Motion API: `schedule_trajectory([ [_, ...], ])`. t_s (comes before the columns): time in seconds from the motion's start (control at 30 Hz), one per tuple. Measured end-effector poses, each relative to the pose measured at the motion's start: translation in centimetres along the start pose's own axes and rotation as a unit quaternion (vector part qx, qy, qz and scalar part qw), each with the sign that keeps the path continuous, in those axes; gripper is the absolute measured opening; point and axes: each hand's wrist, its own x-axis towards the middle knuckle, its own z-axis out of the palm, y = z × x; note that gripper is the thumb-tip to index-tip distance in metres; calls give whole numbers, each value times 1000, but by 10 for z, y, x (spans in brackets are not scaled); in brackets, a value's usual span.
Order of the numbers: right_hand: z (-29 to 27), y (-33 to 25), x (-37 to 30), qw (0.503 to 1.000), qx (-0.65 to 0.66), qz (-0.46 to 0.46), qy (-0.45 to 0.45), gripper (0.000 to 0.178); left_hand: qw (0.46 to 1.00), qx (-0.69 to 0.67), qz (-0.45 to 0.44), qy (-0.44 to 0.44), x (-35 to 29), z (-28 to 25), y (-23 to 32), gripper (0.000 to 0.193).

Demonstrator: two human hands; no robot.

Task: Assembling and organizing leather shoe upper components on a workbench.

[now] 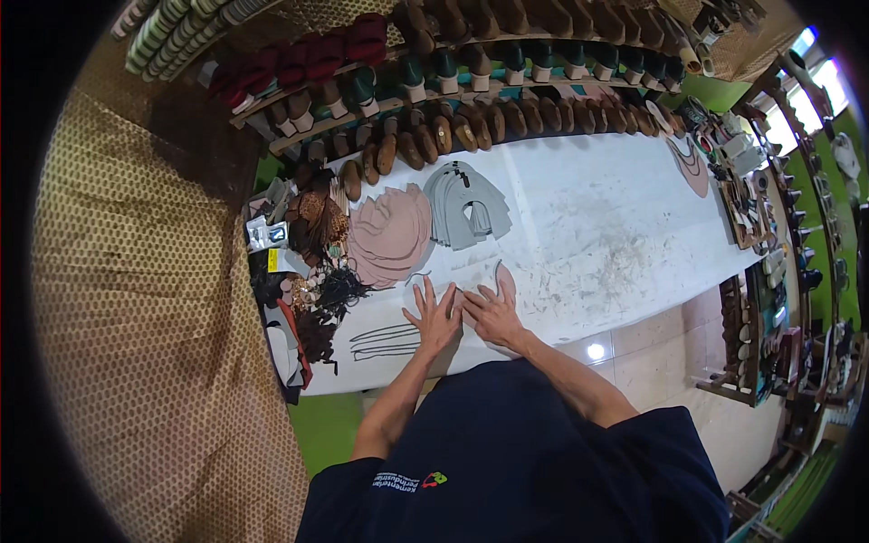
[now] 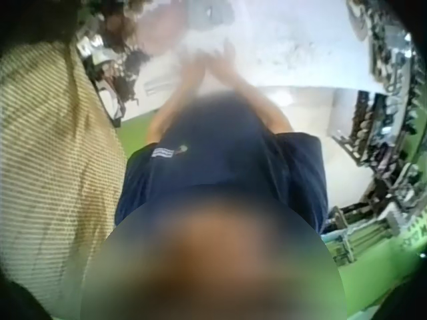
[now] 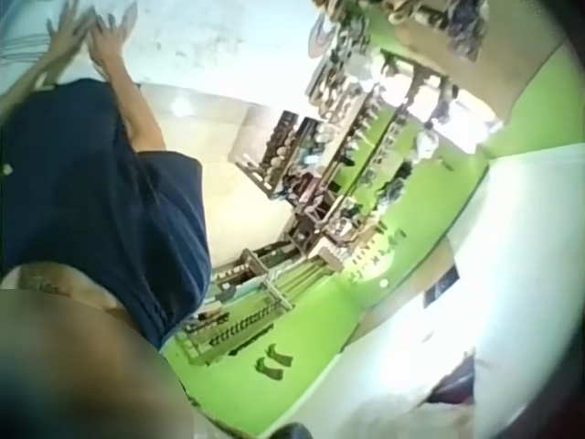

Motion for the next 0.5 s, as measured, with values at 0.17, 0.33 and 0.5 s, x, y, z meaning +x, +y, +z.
schedule_trajectory([
  [0.17, -9, 7, -19, 966, 40, 202, 158, 45, 997, -46, -23, 52, -6, -1, 6, 70],
  [0.33, -2, 20, -38, 931, 9, 326, 162, 41, 997, 26, -34, 63, -21, 7, 10, 60],
  [0.5, 4, 22, -36, 941, 3, 304, 150, 34, 994, -25, -62, 87, -24, 17, 16, 43],
])
